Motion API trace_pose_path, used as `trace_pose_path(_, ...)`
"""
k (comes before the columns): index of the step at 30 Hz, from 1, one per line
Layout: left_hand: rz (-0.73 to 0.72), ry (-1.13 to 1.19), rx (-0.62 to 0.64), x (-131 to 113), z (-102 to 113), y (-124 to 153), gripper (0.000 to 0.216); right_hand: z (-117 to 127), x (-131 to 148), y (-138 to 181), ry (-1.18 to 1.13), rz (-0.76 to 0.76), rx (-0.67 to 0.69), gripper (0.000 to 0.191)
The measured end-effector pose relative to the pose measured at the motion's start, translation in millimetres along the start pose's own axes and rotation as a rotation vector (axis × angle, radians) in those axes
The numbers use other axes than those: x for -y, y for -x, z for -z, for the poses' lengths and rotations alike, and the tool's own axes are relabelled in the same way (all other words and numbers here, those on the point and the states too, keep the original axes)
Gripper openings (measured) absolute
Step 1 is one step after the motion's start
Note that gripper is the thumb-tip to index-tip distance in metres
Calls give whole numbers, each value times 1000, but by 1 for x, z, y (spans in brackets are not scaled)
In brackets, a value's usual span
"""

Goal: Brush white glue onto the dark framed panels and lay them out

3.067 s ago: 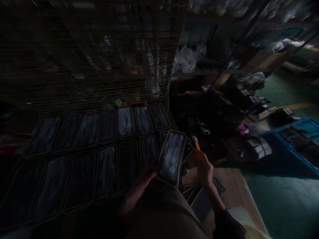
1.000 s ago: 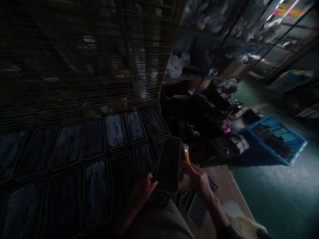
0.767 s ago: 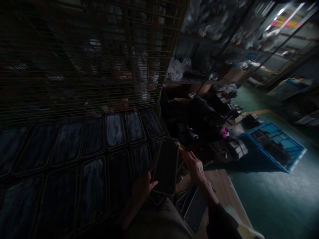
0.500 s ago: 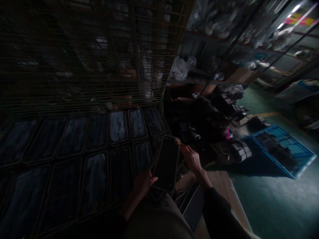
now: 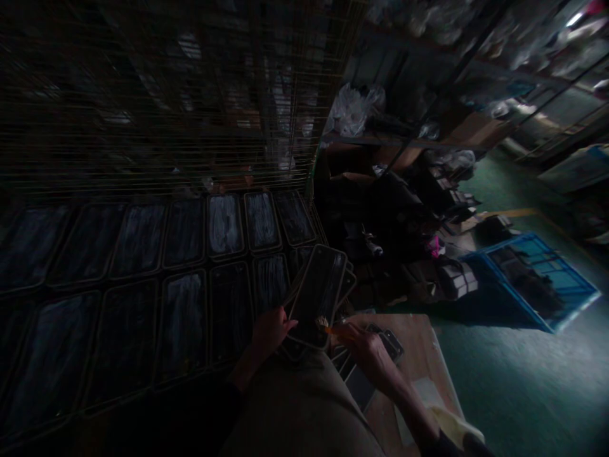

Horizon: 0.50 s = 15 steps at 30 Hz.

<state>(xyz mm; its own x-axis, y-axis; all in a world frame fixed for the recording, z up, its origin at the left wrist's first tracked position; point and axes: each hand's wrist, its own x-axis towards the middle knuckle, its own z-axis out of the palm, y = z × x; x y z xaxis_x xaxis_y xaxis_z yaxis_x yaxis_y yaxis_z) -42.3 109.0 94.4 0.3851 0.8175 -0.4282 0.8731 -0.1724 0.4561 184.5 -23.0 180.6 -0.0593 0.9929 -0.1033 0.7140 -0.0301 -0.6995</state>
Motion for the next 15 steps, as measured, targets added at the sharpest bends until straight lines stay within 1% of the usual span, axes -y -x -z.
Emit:
trace_pose_path(4, 56, 127, 29, -2, 4, 2, 23, 13, 1, -7, -231, -73, 52, 29)
trace_pose_path(7, 42, 228, 60, -1, 5, 3, 20, 10, -13, -25, -354, -92, 111, 34)
trace_pose_path(8, 35, 253, 78, -1, 5, 3, 19, 8, -20, -33, -373, -94, 108, 36)
trace_pose_path(10, 11, 308, 114, -1, 4, 3, 18, 5, -37, -50, -381, -98, 33, 38)
trace_pose_path(12, -10, 371, 139, -1, 3, 2, 17, 7, -53, -68, -344, -93, -102, 36)
trace_pose_path(15, -24, 461, 154, -1, 2, 1, 15, 16, -63, -91, -198, -51, -284, 33)
